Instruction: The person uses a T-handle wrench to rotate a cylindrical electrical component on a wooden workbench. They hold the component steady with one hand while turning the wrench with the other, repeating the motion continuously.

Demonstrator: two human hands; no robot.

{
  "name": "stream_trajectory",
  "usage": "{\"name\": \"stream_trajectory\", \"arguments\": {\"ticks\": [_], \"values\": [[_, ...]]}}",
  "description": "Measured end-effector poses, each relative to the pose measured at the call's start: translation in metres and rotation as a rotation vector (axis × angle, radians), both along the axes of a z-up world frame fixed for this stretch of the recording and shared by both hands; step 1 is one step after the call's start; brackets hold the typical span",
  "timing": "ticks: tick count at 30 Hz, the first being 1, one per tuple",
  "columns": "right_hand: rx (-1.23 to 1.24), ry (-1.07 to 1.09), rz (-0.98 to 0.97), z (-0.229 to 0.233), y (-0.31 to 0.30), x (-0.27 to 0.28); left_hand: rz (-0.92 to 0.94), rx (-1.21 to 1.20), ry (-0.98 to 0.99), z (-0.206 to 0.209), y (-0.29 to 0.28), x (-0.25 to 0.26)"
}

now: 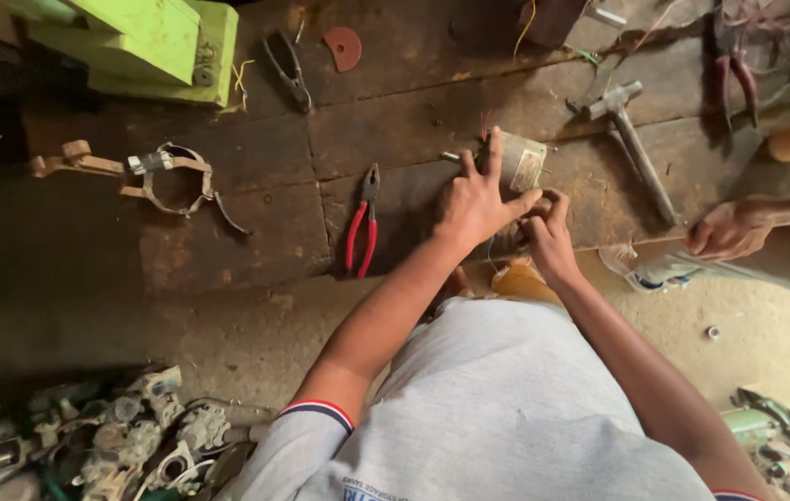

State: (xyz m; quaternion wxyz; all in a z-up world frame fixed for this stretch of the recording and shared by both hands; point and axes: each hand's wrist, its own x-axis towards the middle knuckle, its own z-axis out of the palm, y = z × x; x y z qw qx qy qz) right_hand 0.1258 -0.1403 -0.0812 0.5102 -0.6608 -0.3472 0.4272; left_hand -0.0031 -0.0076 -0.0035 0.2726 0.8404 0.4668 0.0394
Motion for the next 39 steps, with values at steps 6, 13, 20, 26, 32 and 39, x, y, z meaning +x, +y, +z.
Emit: {"name": "stream_trajectory", "arguments": {"ticks": [6, 13, 20, 26, 32, 39], "values": [[-0.258, 0.1, -0.113, 0.0, 0.018, -0.01, -0.028, 0.032, -0.025, 0.004, 0.007, 0.003], [-0.042, -0.096, -0.016, -0.015, 0.002, 0.007, -0.006, 0.068, 0.013, 0.003, 0.003, 0.002], [-0.335, -0.078, -0.051, 0.003, 0.02, -0.004, -0.007, 0.047, 0.033, 0.001, 0.003, 0.002], [-0.143, 0.06, -0.003, 0.021, 0.011, -0.003, -0.014, 0.056, 0.008, 0.006, 0.006, 0.001], [-0.21, -0.207, -0.02, 0.006, 0.013, -0.008, 0.015, -0.001, -0.018, 0.007, 0.001, 0.0], [-0.337, 0.115, -0.062, 0.025, 0.009, 0.005, 0.048, 0.152, -0.205, 0.0, 0.018, -0.018]]}}
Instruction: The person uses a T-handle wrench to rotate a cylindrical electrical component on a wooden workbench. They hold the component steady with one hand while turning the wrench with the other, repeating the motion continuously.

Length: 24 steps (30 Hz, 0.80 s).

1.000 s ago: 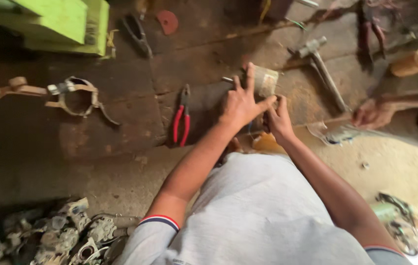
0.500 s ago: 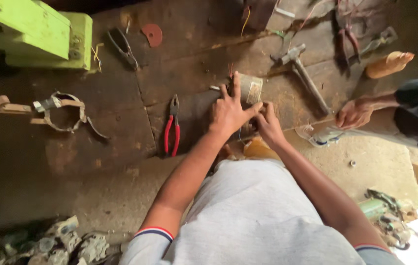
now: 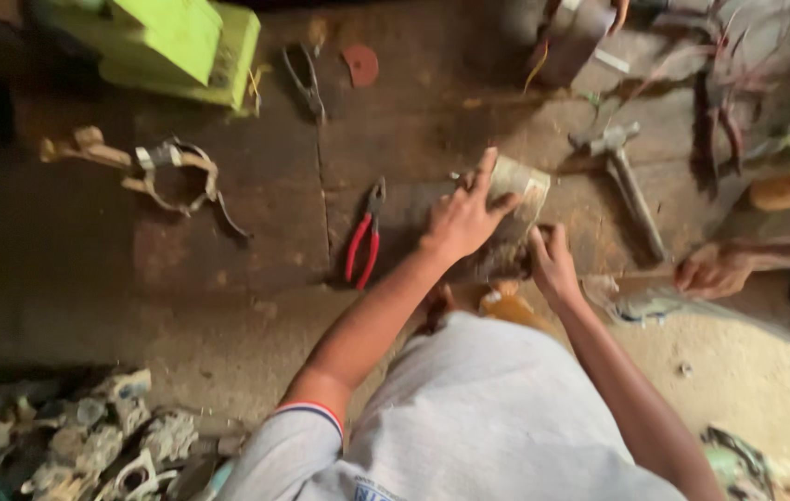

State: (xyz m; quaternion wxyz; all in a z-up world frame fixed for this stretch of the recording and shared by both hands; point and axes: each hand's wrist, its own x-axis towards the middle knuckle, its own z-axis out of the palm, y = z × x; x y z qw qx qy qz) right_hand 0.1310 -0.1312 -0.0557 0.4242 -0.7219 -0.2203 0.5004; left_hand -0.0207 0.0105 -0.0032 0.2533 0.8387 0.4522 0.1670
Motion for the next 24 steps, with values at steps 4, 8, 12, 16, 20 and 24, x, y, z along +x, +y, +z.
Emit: {"name": "stream_trajectory", "arguments": {"ticks": [4, 8, 12, 16, 20, 24], "values": [[0.017, -0.207, 0.121, 0.027, -0.022, 0.014, 0.274, -0.059, 0.106, -0.026, 0.061, -0.024], [0.082, -0.234, 0.096, 0.04, -0.039, 0.024, 0.176, 0.12, -0.222, -0.083, 0.118, -0.031], [0.08, -0.353, 0.118, 0.063, -0.046, 0.022, 0.111, 0.096, -0.193, -0.115, 0.136, -0.025], [0.195, -0.43, 0.139, 0.09, -0.045, 0.018, 0.137, -0.054, -0.278, -0.098, 0.143, -0.022], [0.331, -0.609, 0.135, 0.131, -0.035, 0.022, 0.203, -0.096, -0.344, -0.027, 0.111, -0.007], [0.628, -0.625, 0.166, 0.167, -0.015, 0.028, -0.158, -0.288, -0.626, 0.052, 0.021, 0.021]]}}
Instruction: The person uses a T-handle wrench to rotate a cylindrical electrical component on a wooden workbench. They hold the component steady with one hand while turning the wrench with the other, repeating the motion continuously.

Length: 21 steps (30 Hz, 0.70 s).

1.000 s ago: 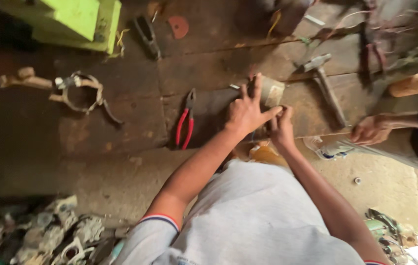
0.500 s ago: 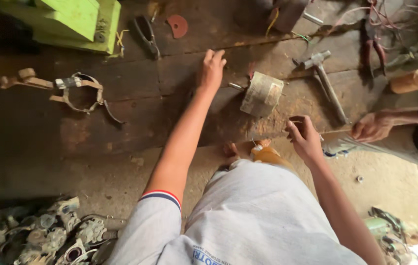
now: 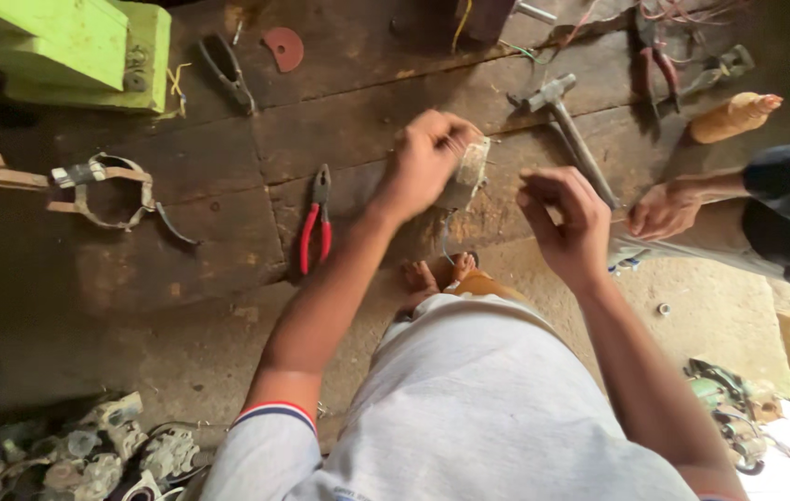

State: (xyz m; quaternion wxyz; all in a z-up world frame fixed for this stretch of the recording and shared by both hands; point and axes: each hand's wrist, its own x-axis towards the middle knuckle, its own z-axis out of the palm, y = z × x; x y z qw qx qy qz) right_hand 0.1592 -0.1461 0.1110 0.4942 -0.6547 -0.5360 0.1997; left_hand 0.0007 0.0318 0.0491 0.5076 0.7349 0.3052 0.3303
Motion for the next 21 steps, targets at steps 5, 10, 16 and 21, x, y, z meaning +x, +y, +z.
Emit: {"name": "stream_trajectory", "arguments": {"ticks": [5, 10, 16, 21], "values": [[0.105, 0.22, 0.064, -0.003, 0.029, 0.012, -0.161, -0.498, -0.21, 0.042, -0.043, 0.032], [0.142, 0.453, 0.118, -0.042, 0.036, 0.028, -0.069, -0.365, 0.006, 0.026, -0.035, 0.029], [-0.111, 0.552, 0.019, -0.103, 0.033, 0.038, 0.314, 0.437, 0.467, -0.021, -0.038, 0.007], [-0.177, 0.458, 0.039, -0.133, 0.04, 0.036, 0.243, 0.088, 0.613, -0.04, -0.048, 0.004]]}}
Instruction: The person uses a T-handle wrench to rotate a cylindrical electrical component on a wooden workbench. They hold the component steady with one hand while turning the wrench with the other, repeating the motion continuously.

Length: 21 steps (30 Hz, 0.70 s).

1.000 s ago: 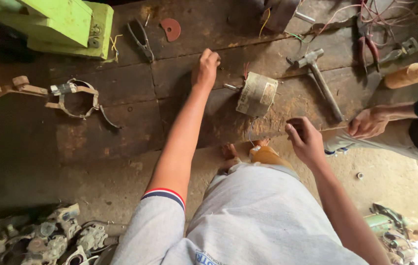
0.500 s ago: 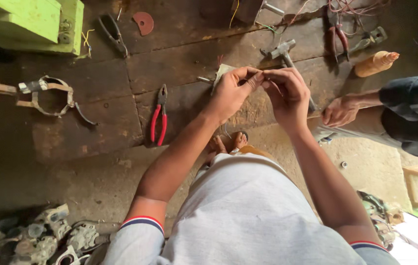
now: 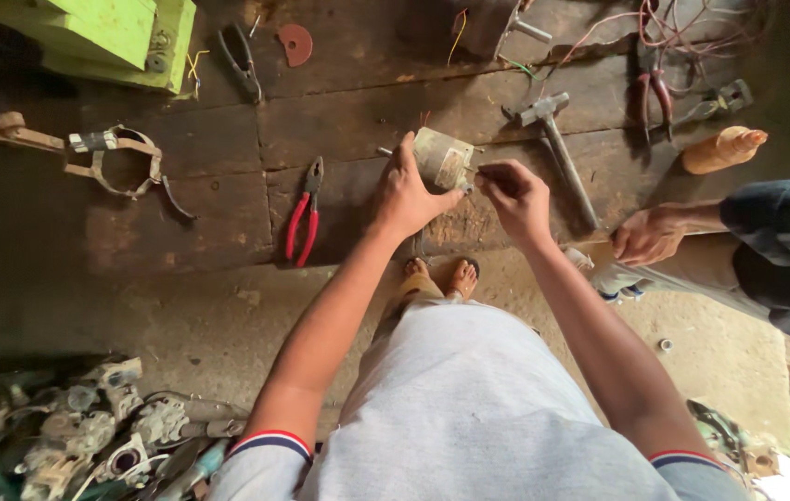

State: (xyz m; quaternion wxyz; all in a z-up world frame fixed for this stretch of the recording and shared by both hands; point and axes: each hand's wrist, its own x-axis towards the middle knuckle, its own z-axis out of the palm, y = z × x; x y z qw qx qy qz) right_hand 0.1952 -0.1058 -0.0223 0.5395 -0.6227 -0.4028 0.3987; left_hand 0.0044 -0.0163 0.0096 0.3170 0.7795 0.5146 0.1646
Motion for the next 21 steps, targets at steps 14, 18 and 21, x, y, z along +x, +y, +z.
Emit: {"name": "stream_trajectory", "arguments": {"ticks": [14, 18, 21], "values": [[0.097, -0.067, -0.053, 0.007, 0.002, -0.015, -0.03, 0.051, -0.173, -0.001, -0.006, -0.003], [0.016, -0.225, -0.035, 0.004, 0.001, -0.015, -0.032, 0.051, -0.182, -0.007, -0.005, -0.003], [0.099, -0.519, -0.012, -0.012, 0.004, -0.012, -0.032, 0.06, -0.175, -0.011, -0.004, -0.004]]}}
